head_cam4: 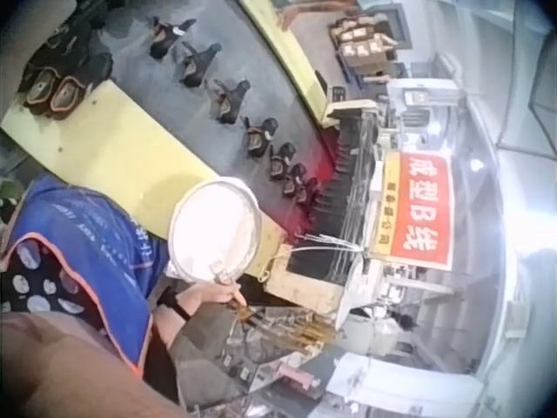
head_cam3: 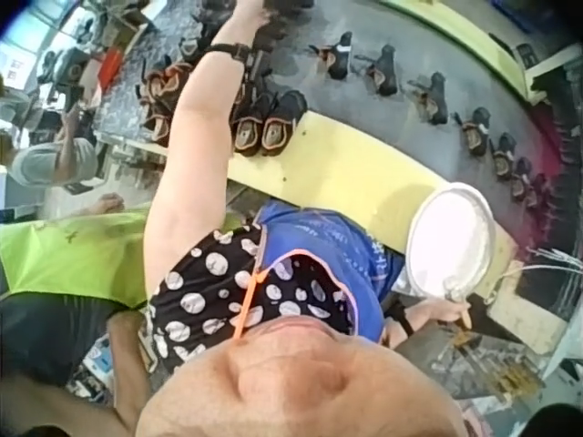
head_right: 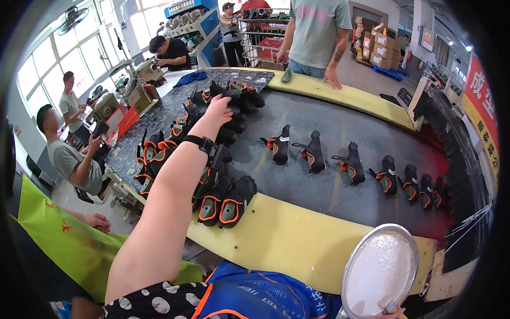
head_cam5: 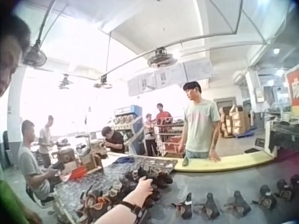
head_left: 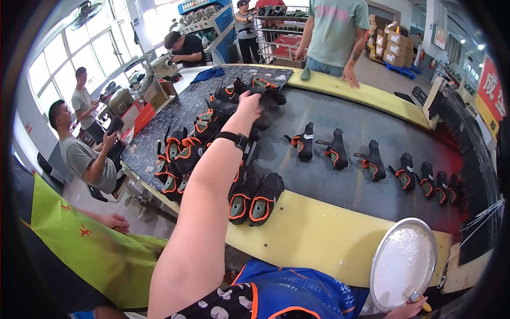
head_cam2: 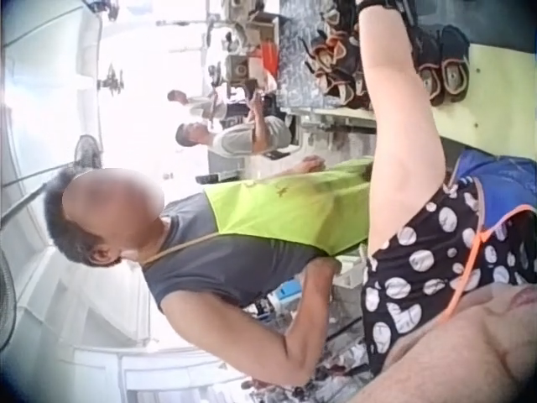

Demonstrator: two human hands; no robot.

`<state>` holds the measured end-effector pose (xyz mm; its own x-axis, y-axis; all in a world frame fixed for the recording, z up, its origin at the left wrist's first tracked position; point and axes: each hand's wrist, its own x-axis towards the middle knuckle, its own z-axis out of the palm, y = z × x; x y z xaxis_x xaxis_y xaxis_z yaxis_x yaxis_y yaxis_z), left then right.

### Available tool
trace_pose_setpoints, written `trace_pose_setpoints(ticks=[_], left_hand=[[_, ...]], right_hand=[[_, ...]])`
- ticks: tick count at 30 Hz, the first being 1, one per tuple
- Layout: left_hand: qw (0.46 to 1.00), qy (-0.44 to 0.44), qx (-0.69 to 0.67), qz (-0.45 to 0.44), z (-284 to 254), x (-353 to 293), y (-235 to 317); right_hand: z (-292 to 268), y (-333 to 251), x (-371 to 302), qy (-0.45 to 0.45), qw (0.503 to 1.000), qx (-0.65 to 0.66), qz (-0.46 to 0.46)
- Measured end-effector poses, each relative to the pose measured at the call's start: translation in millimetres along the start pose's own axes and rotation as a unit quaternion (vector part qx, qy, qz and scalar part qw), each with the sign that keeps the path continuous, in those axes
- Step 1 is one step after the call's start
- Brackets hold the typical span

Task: The recorder is using a brush to apply white adhesive to the bottom of shoe components before placing them on a conveyor belt.

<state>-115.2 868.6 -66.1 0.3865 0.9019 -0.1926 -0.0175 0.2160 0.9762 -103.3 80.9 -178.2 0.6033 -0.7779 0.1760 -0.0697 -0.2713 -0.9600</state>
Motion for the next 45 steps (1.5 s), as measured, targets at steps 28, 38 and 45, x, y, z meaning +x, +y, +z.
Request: trace_pose_setpoints(ticks=[28, 38, 45], left_hand=[[0.980, 0.123, 0.159, 0.005, -92, 40, -26], [0.883, 0.167, 0.428, 0.095, -101, 0, -8], [0.768, 0.213, 0.559, 0.228, -79, -70, 50]], right_hand=[[0, -14, -20, -0.076, 0.994, -0.029, -0.077], [5, -8, -21, -0.023, 0.997, -0.021, -0.075], [4, 24, -1, -0.036, 0.998, 0.003, -0.056]])
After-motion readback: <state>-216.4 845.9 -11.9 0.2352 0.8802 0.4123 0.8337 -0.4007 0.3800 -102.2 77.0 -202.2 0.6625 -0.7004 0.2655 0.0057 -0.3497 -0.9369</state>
